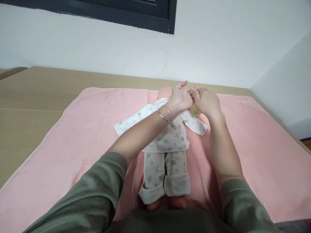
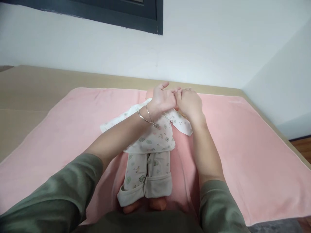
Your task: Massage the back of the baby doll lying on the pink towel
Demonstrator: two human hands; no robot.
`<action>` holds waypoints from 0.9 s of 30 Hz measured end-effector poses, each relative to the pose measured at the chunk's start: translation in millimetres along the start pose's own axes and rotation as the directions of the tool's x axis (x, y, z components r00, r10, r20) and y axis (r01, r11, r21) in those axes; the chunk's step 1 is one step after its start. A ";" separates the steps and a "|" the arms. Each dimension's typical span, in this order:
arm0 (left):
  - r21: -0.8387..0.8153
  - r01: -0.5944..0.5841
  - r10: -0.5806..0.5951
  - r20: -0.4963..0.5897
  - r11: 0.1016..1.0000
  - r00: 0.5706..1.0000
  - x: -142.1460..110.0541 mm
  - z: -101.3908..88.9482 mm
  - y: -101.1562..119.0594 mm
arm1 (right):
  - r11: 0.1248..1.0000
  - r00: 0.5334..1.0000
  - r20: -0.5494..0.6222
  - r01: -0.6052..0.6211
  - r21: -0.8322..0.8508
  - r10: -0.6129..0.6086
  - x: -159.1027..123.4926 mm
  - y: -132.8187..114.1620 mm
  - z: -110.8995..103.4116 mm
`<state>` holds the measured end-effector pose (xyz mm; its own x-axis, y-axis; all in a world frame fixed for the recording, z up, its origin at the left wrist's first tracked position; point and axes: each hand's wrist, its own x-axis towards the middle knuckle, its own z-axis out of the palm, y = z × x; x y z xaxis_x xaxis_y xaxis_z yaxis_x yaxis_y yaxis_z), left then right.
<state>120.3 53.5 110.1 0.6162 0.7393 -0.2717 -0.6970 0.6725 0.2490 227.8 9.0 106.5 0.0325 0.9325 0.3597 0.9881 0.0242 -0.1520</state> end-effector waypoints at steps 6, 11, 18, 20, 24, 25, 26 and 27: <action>0.498 -0.139 0.147 0.023 0.856 0.989 -40.6 -29.2 11.6 | 0.996 0.999 0.020 -0.041 -0.075 0.043 7.4 -6.9 -1.2; 0.736 -0.114 0.123 0.042 0.667 0.992 -89.8 -49.2 25.6 | 0.993 0.994 -0.113 0.004 0.117 0.009 -10.8 -13.5 2.1; 0.867 -0.389 0.367 0.267 0.313 0.891 -146.2 -21.4 20.6 | 0.854 0.934 -0.142 0.356 0.378 -0.327 -58.7 -78.5 -17.9; 0.888 -0.369 0.347 0.267 0.274 0.899 -156.8 -12.4 22.2 | 0.800 0.904 -0.172 0.428 0.421 -0.392 -75.5 -101.1 -15.4; 0.819 -0.328 0.278 0.215 0.471 0.936 -166.7 -4.3 31.4 | 0.648 0.795 -0.254 0.599 0.470 -0.551 -116.7 -133.8 -7.6; 0.807 -0.329 0.265 0.222 0.490 0.938 -168.0 -4.3 32.7 | 0.644 0.785 -0.252 0.612 0.459 -0.566 -126.6 -137.5 -6.7; 0.803 -0.335 0.256 0.234 0.493 0.938 -169.7 -5.2 32.7 | 0.664 0.797 -0.242 0.598 0.449 -0.554 -135.2 -139.0 -6.1; 0.805 -0.343 0.252 0.247 0.484 0.936 -172.0 -7.2 30.9 | 0.688 0.803 -0.216 0.590 0.422 -0.556 -142.0 -137.8 -5.8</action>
<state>-9.9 -53.1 157.8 0.4913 0.8702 0.0381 -0.2536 0.1011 0.9620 87.8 -128.9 81.8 -0.4906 0.6575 0.5718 0.6356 0.7189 -0.2813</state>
